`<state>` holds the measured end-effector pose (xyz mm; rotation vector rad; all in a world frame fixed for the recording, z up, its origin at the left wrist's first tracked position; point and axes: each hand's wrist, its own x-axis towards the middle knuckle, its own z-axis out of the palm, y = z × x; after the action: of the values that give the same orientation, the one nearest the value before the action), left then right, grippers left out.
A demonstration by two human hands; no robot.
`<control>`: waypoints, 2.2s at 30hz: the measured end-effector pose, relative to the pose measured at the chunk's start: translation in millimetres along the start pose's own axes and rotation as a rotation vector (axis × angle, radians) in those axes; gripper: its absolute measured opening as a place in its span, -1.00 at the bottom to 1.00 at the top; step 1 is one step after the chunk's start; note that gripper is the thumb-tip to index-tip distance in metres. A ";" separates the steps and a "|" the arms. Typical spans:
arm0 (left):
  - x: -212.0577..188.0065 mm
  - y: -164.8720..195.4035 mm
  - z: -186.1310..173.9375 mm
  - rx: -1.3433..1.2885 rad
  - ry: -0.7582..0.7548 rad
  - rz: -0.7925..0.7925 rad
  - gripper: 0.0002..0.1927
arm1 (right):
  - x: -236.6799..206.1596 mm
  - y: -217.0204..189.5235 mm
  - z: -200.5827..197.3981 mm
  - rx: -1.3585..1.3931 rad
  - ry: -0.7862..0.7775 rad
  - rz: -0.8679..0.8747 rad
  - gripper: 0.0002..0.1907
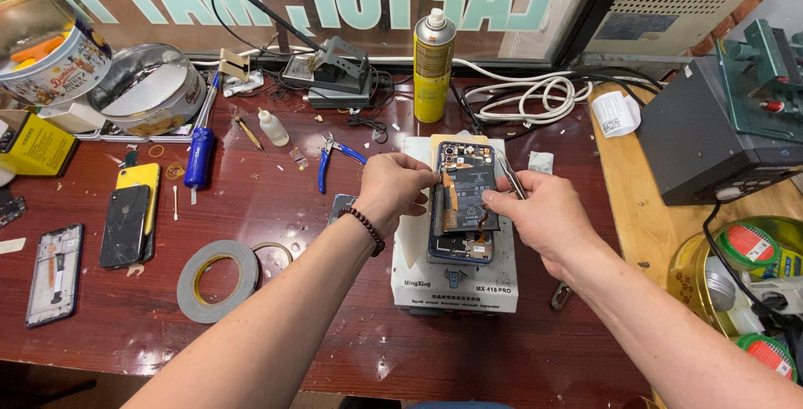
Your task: The person disassembles a smartphone by removing the back cover and battery, then uses tweezers to detach and reattach internal ribbon cables and connectors. The person also uses a cotton swab to clean the camera module area before repositioning the battery and cover.
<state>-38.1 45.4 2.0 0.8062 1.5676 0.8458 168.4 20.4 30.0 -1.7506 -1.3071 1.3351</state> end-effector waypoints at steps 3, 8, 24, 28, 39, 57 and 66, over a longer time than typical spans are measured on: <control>0.3 0.0 0.4 0.003 0.000 -0.005 -0.85 | 0.2 0.9 1.6 0.025 -0.022 -0.018 -0.76; -0.5 1.3 0.4 -0.002 -0.008 -0.008 -0.86 | -0.4 0.6 0.7 0.028 0.001 0.019 -0.75; -2.8 4.4 0.5 -0.004 -0.022 -0.038 -0.89 | -2.1 -5.9 3.2 -0.078 0.006 -0.018 -0.75; -1.5 2.7 0.6 -0.018 -0.035 -0.031 -0.90 | -3.5 -6.5 5.0 -0.222 0.077 -0.080 -0.72; 3.9 -3.6 0.3 -0.056 -0.053 -0.018 -0.89 | -8.5 -11.1 9.8 -0.491 0.182 -0.190 -0.61; -2.8 -2.5 2.2 -0.022 -0.078 0.025 -0.84 | -3.9 -9.1 5.6 -0.546 0.151 -0.221 -0.54; -2.3 -5.1 5.5 0.002 -0.051 0.062 -0.82 | -7.2 -14.7 6.4 -0.631 0.154 -0.175 -0.57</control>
<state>-32.6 41.3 -1.8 0.8747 1.5056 0.8618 157.0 18.3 43.3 -2.0217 -1.8728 0.7073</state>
